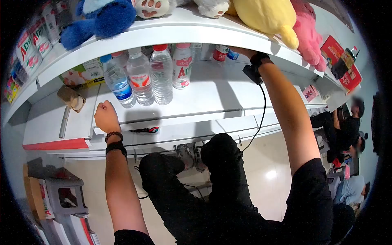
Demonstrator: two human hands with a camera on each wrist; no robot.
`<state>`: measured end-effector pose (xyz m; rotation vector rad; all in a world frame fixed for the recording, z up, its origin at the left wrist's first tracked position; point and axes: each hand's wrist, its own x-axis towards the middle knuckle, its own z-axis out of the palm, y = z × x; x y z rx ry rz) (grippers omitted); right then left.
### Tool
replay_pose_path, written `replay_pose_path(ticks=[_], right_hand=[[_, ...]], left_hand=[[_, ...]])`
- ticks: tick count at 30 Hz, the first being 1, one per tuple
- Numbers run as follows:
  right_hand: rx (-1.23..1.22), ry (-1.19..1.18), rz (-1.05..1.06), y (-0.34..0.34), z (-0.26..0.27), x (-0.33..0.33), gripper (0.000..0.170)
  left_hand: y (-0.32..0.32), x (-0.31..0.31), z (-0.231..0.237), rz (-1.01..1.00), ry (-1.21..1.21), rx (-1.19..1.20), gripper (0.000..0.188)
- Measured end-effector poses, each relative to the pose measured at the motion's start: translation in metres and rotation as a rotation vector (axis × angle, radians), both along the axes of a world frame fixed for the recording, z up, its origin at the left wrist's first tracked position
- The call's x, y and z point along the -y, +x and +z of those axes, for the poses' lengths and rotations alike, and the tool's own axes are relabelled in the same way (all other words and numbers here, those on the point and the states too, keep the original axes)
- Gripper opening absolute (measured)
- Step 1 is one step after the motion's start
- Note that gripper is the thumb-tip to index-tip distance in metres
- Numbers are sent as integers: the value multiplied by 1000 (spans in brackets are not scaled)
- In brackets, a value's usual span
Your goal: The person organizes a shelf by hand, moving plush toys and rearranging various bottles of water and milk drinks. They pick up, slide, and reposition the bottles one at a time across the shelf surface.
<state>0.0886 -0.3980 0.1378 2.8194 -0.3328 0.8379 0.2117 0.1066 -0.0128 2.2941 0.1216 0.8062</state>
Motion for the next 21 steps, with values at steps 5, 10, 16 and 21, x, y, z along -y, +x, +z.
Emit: replay_pose_path(ticks=[5,10,16,21], right_hand=[[3,162,30,-17,9,-1,36],[-166,515,59,-35,17,-41,39],[-15,313,215,-52,19,-134,38],[106,418,385,-35,16,-171,36]], left_hand=[[-2,-1,3,-15,-40,-32,35],[2,-2,0,-19,-33,-45,34],[4,-4,-1,-13,-65,-83,34],[7,-6,-3,-28,-81,-111,35]])
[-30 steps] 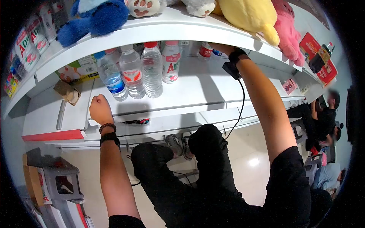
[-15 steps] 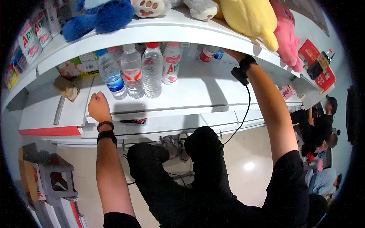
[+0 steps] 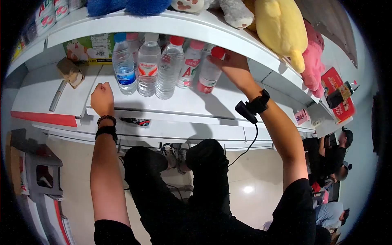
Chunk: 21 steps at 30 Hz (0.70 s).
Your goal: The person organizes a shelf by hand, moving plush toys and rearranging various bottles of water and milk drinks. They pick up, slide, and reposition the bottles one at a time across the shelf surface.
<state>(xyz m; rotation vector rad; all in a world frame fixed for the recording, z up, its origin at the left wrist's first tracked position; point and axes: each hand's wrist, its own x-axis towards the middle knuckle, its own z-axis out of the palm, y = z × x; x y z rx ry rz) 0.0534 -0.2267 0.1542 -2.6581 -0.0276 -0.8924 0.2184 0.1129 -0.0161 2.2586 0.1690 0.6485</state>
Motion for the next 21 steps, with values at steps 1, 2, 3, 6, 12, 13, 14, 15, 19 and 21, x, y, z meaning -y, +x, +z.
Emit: replay_pose_path(ticks=[1,2,3,6,12,13,14,15,19,21], right_hand=[[37,47,36,5,-2,-6,35],[73,92,71,9,-4,-11,35],[35,156,80,10,-2,-19,36],[9,267,112,13,1,-42,38],[178,300,117,29,-14,-43,32],[157,469,79,25,-15,-43,31],[134,636,41,22,-14,-41,30],[180,483,1,23,-17,-26,30],[305,-77,-214,26,-32,52,28],[253,-360,-328,23,-29,82,29]], left_hand=[[0,0,1,7,1,12,35],[-1,1,1,14,0,22,35],[-2,2,2,15,10,9,35],[-4,2,5,13,22,-10,35],[-1,1,-2,4,23,37,35],[-1,1,-1,-3,19,42,35],[-2,1,0,-8,14,47,34],[-3,1,2,-8,9,48,34],[-5,1,3,-15,4,30,34],[-4,1,1,-12,5,29,33]])
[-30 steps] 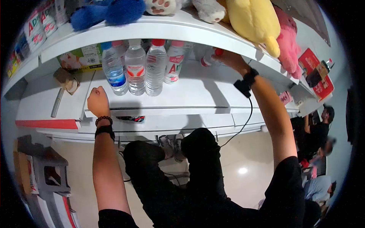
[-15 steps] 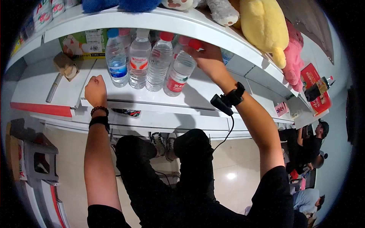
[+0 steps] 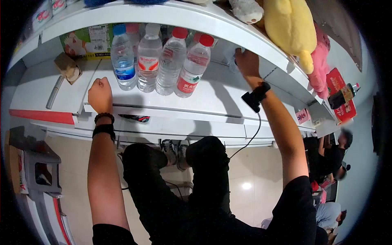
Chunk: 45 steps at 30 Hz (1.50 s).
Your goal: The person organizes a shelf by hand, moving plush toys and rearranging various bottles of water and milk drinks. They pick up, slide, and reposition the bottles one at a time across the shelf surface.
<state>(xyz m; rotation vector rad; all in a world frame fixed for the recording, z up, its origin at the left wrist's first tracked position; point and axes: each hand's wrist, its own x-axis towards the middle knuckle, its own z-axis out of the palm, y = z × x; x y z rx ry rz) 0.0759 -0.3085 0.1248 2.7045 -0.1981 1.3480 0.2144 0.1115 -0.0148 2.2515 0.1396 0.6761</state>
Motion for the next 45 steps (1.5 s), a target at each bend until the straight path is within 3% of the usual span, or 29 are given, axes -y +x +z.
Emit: replay_pose_path(ticks=[3,6,8,11,13,15,17,18,20,24,26,28,31,33,39,44,45], right_hand=[[32,-232,78,16,-16,103,29],[27,-262,151,19,-11,164,29],[-31,105,320,26,-24,202,28],[-55,-288,-41,12,-12,159,30],[119,-358,-2,14,-13,149,32],[78,-464,-38,6,-13,149,33],[-25,-261,-70,0,-15,152,34],[-102,-3,-84,-3,-15,139,34],[-159,164,-29,-9,-16,108,34],[-60,-91,104,13,-19,58,30],[20,-326,27,21,-21,42,28],[120,-738,-114,26,-11,23,28],[-60,-189,104,48,-14,15,22],[-30,-21,195,60,-17,7,22],[140,-78,235,78,-24,-12,22],[147,-370,-22,61,-34,14,23],[38,-54,63,45,-42,21,24]], left_hand=[[1,1,-1,23,17,28,33],[2,3,0,43,54,27,33],[1,2,1,33,64,-1,33],[2,2,0,32,77,18,34],[0,2,3,24,37,29,34],[2,2,-1,18,25,33,35],[1,2,-2,29,42,42,35],[1,2,-1,33,50,48,35],[3,2,-3,37,67,40,34],[3,3,-2,55,62,12,35],[-1,5,-1,45,61,48,36],[1,3,-1,27,71,50,37],[-2,5,2,45,75,26,37],[-2,5,4,34,56,18,37],[-2,4,3,25,51,22,36],[0,4,0,18,47,56,36],[0,3,-1,18,54,54,36]])
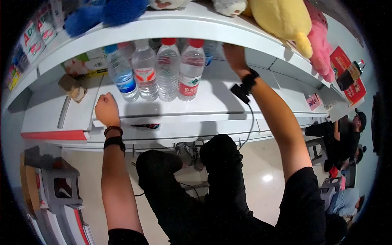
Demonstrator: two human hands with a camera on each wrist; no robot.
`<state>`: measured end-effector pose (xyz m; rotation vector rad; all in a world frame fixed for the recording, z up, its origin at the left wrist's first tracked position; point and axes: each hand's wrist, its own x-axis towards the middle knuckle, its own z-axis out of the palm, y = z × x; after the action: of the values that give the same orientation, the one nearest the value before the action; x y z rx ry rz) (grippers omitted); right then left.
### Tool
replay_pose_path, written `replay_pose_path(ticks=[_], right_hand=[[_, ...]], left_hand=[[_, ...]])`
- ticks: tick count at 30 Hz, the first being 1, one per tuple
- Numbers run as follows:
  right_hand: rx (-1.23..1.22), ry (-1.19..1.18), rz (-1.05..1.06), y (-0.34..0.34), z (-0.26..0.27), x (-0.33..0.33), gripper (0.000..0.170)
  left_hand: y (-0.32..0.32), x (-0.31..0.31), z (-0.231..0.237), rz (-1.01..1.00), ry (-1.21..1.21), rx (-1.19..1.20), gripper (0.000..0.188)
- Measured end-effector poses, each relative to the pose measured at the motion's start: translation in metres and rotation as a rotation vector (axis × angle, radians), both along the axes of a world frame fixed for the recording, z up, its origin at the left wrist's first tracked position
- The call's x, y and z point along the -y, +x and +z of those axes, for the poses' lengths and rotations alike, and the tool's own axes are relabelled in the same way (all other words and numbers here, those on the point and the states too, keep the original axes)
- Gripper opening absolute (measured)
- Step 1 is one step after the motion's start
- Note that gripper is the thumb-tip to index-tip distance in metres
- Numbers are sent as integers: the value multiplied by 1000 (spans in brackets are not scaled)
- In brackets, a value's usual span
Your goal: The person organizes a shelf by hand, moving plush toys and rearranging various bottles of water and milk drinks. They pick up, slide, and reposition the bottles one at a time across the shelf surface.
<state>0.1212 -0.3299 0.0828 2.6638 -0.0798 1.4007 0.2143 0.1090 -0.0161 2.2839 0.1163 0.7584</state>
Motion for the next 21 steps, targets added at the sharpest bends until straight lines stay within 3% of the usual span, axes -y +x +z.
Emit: replay_pose_path(ticks=[2,3,5,6,8,9,10,11,12,14,16,17,18,20,21], right_hand=[[-85,664,103,-31,-14,15,26],[-226,353,30,-52,-33,47,33],[-342,387,-81,-105,-70,83,45],[-421,410,-250,-131,-81,96,50],[-461,505,-268,-172,-123,163,48],[-466,438,-502,-193,-119,144,48],[-619,456,-622,-205,-103,128,50],[-598,112,-512,-219,-128,153,46],[-494,181,-507,-221,-145,171,41],[-566,200,-553,-218,-106,117,37],[-548,-13,-570,-218,-116,129,32],[-370,35,-518,-216,-139,151,28],[-440,30,-516,-220,-128,142,30],[-307,428,-551,-217,-116,126,32],[-327,421,-557,-217,-109,120,32]], left_hand=[[1,0,-1,24,2,12,34],[1,0,0,24,-10,-2,34],[6,0,-5,49,29,24,33],[5,-1,-6,49,30,23,33],[3,1,-3,45,34,24,33],[2,2,0,37,24,10,33],[1,3,1,36,22,5,33],[1,3,0,35,25,0,34],[1,3,-1,34,33,-2,34],[4,3,-3,40,64,31,35],[3,3,-4,26,89,26,36],[4,4,-6,28,70,23,37],[4,5,-5,27,72,28,37],[-1,7,-3,30,67,36,38],[-3,8,-1,25,72,37,39]])
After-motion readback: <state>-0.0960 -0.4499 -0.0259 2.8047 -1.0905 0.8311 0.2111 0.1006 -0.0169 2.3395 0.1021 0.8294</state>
